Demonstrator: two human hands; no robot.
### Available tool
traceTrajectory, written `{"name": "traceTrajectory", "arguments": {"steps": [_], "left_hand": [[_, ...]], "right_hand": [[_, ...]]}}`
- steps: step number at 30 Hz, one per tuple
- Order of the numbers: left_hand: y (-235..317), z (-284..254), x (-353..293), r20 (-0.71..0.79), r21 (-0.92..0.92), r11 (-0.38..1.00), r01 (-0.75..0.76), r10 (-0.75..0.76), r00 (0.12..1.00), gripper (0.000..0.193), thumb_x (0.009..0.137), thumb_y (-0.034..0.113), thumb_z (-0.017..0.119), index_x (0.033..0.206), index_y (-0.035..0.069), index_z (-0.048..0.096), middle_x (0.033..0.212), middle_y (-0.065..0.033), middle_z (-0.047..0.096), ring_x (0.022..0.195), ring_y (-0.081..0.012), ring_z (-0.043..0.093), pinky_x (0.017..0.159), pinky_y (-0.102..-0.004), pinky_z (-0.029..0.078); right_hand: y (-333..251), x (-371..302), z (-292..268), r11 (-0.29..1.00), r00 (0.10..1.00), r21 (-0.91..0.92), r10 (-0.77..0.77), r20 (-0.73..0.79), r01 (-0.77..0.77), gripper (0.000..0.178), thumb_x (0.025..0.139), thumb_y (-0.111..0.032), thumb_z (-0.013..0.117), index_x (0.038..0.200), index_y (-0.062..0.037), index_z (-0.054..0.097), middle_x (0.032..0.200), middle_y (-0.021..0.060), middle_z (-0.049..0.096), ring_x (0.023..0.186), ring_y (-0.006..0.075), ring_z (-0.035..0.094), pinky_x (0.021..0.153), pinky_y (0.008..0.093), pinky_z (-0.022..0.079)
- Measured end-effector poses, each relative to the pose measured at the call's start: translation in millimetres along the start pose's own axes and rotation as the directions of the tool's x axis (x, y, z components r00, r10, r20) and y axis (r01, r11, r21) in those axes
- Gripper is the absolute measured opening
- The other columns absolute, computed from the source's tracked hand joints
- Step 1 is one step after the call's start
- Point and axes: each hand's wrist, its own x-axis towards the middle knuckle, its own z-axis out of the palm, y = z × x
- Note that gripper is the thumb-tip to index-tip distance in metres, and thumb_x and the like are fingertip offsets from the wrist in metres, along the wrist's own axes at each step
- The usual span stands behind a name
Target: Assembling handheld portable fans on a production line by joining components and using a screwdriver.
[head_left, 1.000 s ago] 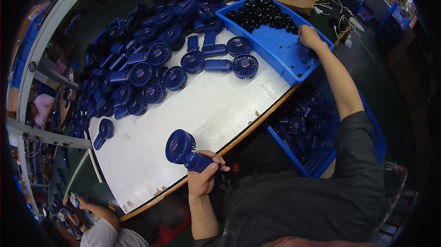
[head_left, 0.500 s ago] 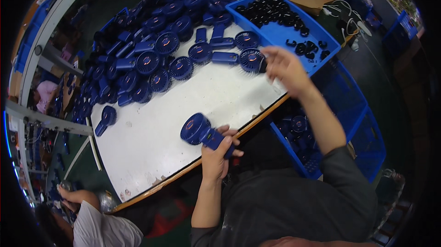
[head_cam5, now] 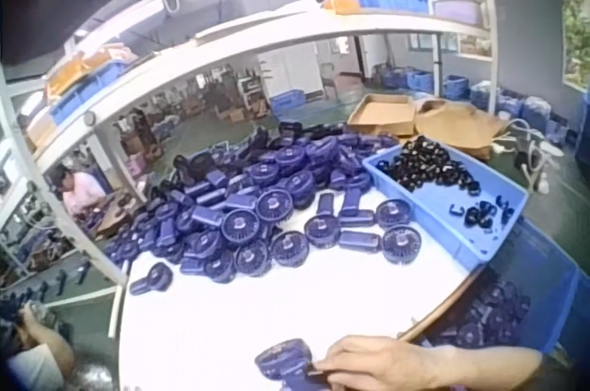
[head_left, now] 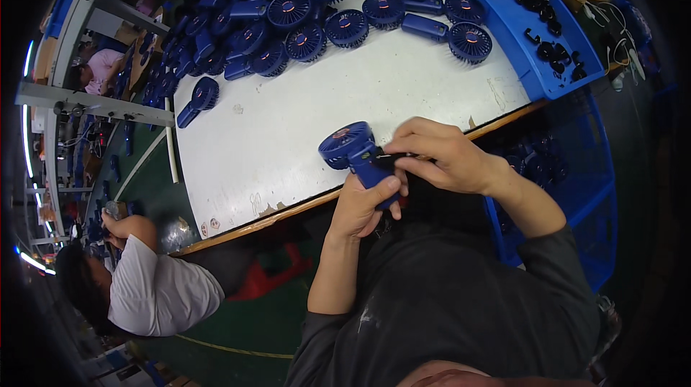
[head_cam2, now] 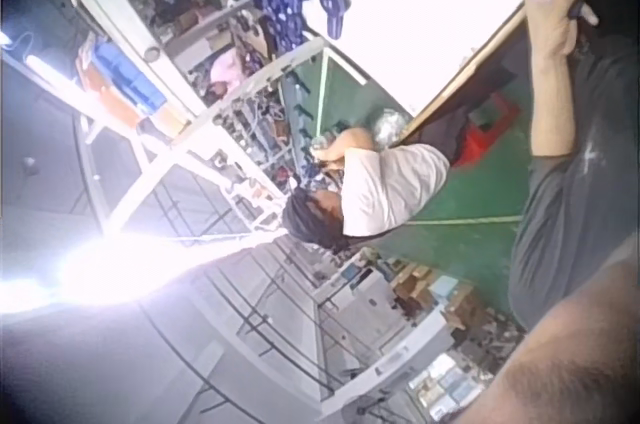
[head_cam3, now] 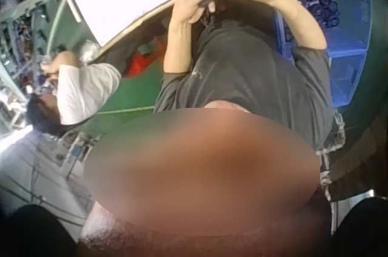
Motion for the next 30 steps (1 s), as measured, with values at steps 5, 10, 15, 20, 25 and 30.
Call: {"name": "traceTrajectory", "arguments": {"steps": [5, 10, 15, 20, 25, 30], "left_hand": [[-23, -19, -3, 0.191, -0.063, 0.997, -0.040, 0.052, 0.980, 0.064, 0.093, 0.059, 0.055, 0.122, 0.001, 0.052, 0.101, -0.0151, 0.063, 0.082, -0.0232, 0.067, 0.047, -0.0275, 0.058], [-10, 11, 4, -0.063, -0.183, 0.979, -0.093, 0.082, 0.995, 0.065, 0.099, 0.059, 0.040, 0.133, 0.005, 0.046, 0.120, -0.0150, 0.059, 0.101, -0.0260, 0.064, 0.076, -0.0379, 0.059], [-30, 12, 8, -0.223, -0.001, 0.991, -0.134, 0.130, 0.966, 0.042, 0.102, 0.037, 0.040, 0.124, 0.005, 0.054, 0.119, -0.0109, 0.060, 0.115, -0.0223, 0.057, 0.101, -0.0357, 0.044], [16, 37, 19, 0.278, 0.908, 0.182, -0.379, 0.417, 0.866, 0.072, 0.092, 0.031, 0.062, 0.145, -0.008, 0.033, 0.148, -0.0321, 0.031, 0.140, -0.0432, 0.029, 0.115, -0.0460, 0.025], [154, -97, 59, 0.338, 0.906, -0.424, 0.001, 0.723, 0.602, 0.068, 0.085, 0.010, 0.064, 0.145, -0.006, 0.035, 0.153, -0.0272, 0.031, 0.145, -0.0396, 0.026, 0.120, -0.0440, 0.020], [279, -323, 14, -0.122, 0.743, -0.331, 0.582, 0.788, 0.604, 0.076, 0.082, 0.010, 0.058, 0.151, 0.001, 0.028, 0.155, -0.0209, 0.031, 0.143, -0.0441, 0.025, 0.117, -0.0487, 0.027]], "right_hand": [[-1, 26, 12, 0.974, 0.989, -0.181, -0.125, 0.078, 0.137, 0.032, 0.085, -0.007, 0.070, 0.116, -0.0038, 0.064, 0.105, 0.0145, 0.060, 0.093, 0.0307, 0.062, 0.079, 0.0370, 0.053], [-12, 11, 23, 0.933, 0.998, -0.359, -0.006, 0.056, 0.025, 0.051, 0.078, -0.021, 0.075, 0.124, -0.0051, 0.060, 0.116, 0.0172, 0.054, 0.109, 0.0355, 0.053, 0.093, 0.0445, 0.047], [-25, -13, 51, 0.895, 0.993, -0.438, 0.038, -0.107, -0.082, 0.072, 0.072, -0.018, 0.074, 0.134, 0.0036, 0.044, 0.118, 0.0229, 0.051, 0.111, 0.0402, 0.050, 0.097, 0.0494, 0.042], [7, -40, 61, 0.943, 0.898, 0.183, 0.323, -0.298, -0.278, 0.060, 0.076, -0.009, 0.068, 0.130, 0.0043, 0.044, 0.105, 0.0170, 0.059, 0.092, 0.0284, 0.059, 0.085, 0.0378, 0.048], [15, -137, 27, 0.811, 0.698, 0.456, 0.564, -0.440, -0.368, 0.055, 0.080, -0.010, 0.065, 0.130, 0.0017, 0.048, 0.100, 0.0039, 0.056, 0.087, 0.0118, 0.054, 0.084, 0.0263, 0.045], [109, -288, -5, 0.627, 0.462, -0.090, 0.461, -0.758, -0.774, 0.055, 0.083, -0.012, 0.064, 0.131, 0.0091, 0.048, 0.113, 0.0187, 0.061, 0.095, 0.0261, 0.058, 0.093, 0.0338, 0.044]]}}
